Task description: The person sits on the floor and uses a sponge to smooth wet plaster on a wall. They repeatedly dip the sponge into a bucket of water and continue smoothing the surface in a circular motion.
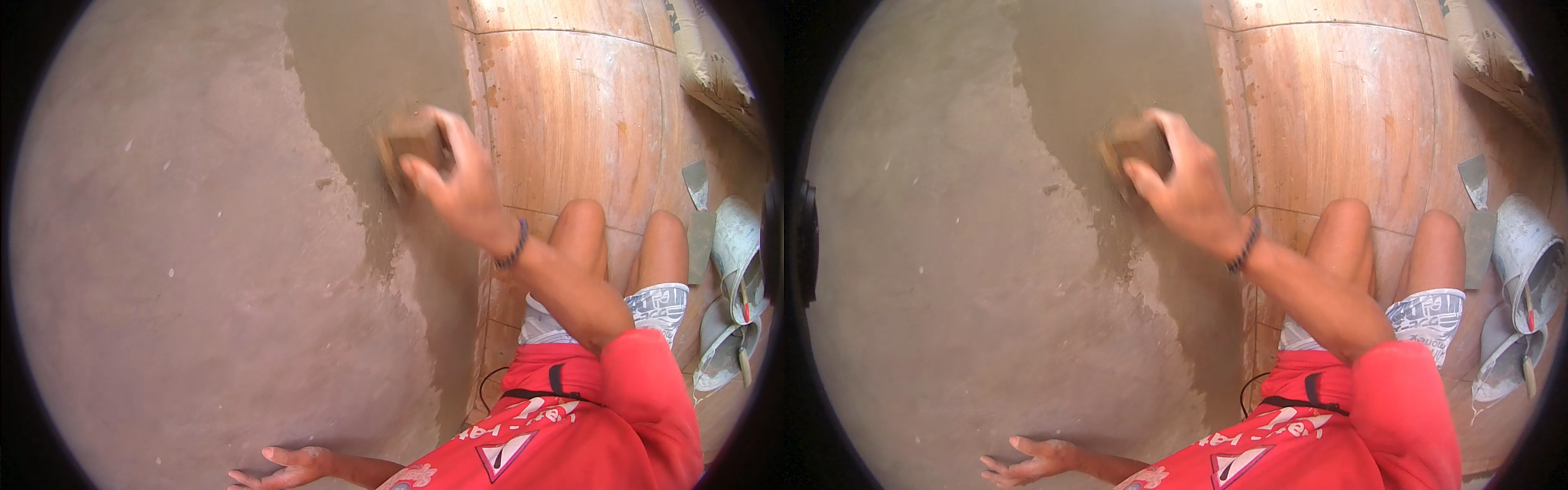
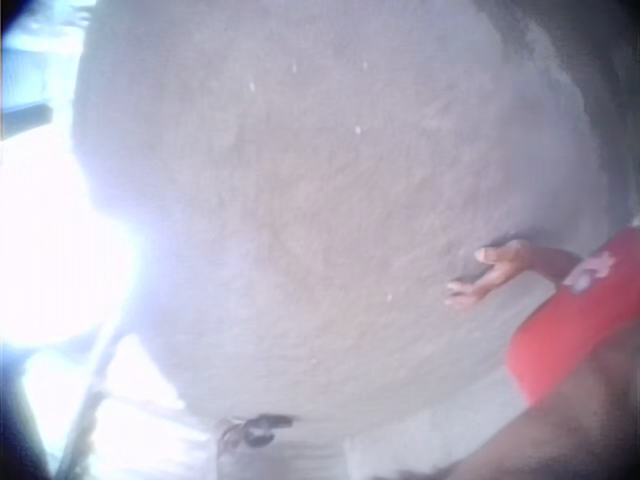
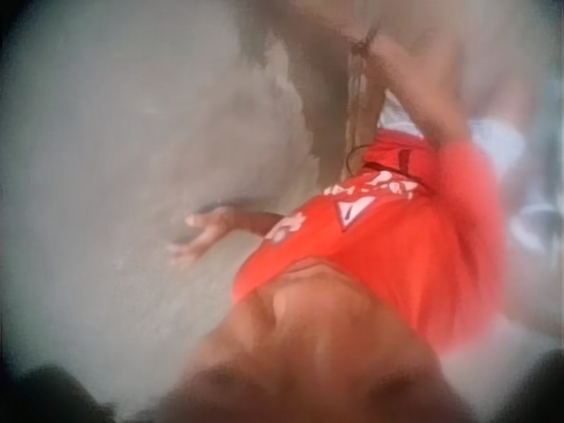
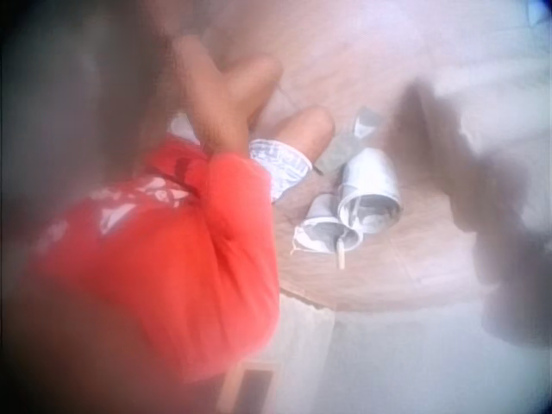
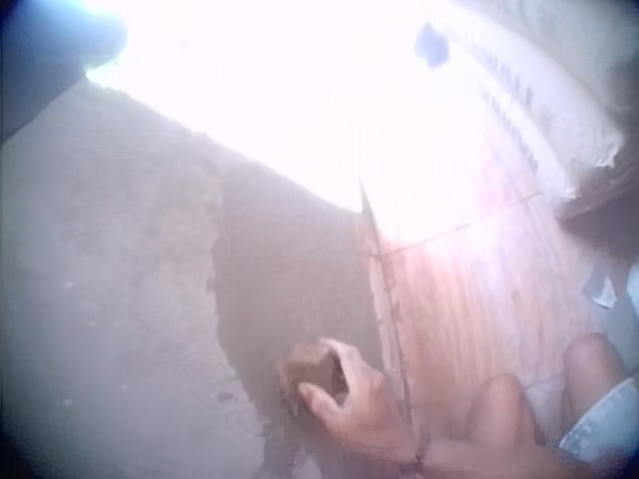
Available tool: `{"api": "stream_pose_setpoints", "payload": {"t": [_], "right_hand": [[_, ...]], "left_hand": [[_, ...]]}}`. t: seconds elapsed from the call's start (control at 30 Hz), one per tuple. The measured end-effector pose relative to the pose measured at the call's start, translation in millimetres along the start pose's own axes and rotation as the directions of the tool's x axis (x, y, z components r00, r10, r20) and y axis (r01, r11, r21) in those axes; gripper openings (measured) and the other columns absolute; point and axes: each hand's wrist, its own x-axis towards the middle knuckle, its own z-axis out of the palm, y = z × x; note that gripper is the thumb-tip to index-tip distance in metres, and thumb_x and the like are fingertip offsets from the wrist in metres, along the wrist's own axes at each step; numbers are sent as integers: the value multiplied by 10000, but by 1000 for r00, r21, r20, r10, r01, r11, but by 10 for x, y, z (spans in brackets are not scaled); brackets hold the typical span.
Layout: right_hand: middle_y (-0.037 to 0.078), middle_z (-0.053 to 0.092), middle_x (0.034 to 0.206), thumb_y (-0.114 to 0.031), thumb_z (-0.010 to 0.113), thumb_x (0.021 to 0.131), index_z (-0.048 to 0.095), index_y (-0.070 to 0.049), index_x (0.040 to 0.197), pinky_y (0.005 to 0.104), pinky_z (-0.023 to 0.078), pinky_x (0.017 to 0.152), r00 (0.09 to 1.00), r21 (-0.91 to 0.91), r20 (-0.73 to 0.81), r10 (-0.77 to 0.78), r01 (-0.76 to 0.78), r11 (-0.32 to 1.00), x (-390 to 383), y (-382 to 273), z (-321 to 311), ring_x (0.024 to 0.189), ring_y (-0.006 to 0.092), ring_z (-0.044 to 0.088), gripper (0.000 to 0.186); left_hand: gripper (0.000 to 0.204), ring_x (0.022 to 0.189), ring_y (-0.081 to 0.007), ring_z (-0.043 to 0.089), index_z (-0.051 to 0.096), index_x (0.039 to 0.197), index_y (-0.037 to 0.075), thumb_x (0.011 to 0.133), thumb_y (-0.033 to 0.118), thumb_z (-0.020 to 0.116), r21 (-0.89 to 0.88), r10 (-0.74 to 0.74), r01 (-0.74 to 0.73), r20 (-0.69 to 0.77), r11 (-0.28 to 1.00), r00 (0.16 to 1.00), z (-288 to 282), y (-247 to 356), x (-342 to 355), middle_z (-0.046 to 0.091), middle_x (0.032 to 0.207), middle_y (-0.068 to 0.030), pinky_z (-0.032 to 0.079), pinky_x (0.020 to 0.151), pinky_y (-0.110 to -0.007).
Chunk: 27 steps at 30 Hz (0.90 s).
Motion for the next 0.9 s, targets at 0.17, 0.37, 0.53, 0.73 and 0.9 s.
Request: {"api": "stream_pose_setpoints", "payload": {"t": [0.17, 0.37, 0.53, 0.73, 0.9], "right_hand": [[228, 582, 1038, -87, 686, 812, 501, 37, 1317, 476, 481, 889, 984, -83, 90, -155, 162, 983, -484, -98, 313, 987, 414, 566, 552], [226, 563, 1007, -103, 674, 835, 493, 33, 1337, 458, 479, 869, 979, -67, 119, -167, 176, 982, -517, 26, -9, 945, 413, 556, 551], [237, 553, 984, -109, 651, 847, 491, 32, 1341, 488, 470, 838, 984, -1, -36, -177, 177, 984, 407, -116, 308, 938, 424, 550, 537], [225, 557, 990, -88, 675, 803, 510, 29, 1336, 485, 474, 872, 900, 20, 382, -211, 221, 975, -710, -114, 34, 945, 420, 550, 570], [256, 580, 1113, -116, 646, 845, 536, 56, 1264, 465, 475, 882, 991, -36, -27, -135, 134, 990, 466, -151, 73, 1022, 425, 573, 466]], "left_hand": [[675, 1395, -455, 324, 469, 1431, 26, 974, 516, 551, -39, -16, 14, -44, 999, 999, 35, -26, 18, 342, 1513, -279, 246, 1114, -634], [694, 1395, -458, 323, 468, 1426, 12, 973, 533, 543, -43, -25, 23, -40, 999, 999, 76, -42, -10, 339, 1517, -277, 233, 1120, -634], [705, 1390, -458, 328, 461, 1426, 6, 976, 544, 531, -8, -19, 18, -28, 1000, 999, 91, -27, -33, 354, 1508, -276, 232, 1119, -635], [661, 1398, -429, 323, 461, 1433, 21, 978, 495, 532, 33, -2, 3, -33, 999, 999, 60, -54, -9, 363, 1508, -251, 244, 1125, -610], [594, 1439, -369, 268, 464, 1439, 14, 970, 364, 562, 39, 12, -12, -5, 999, 1000, 91, -219, -105, 290, 1556, -231, 212, 1160, -532]]}}
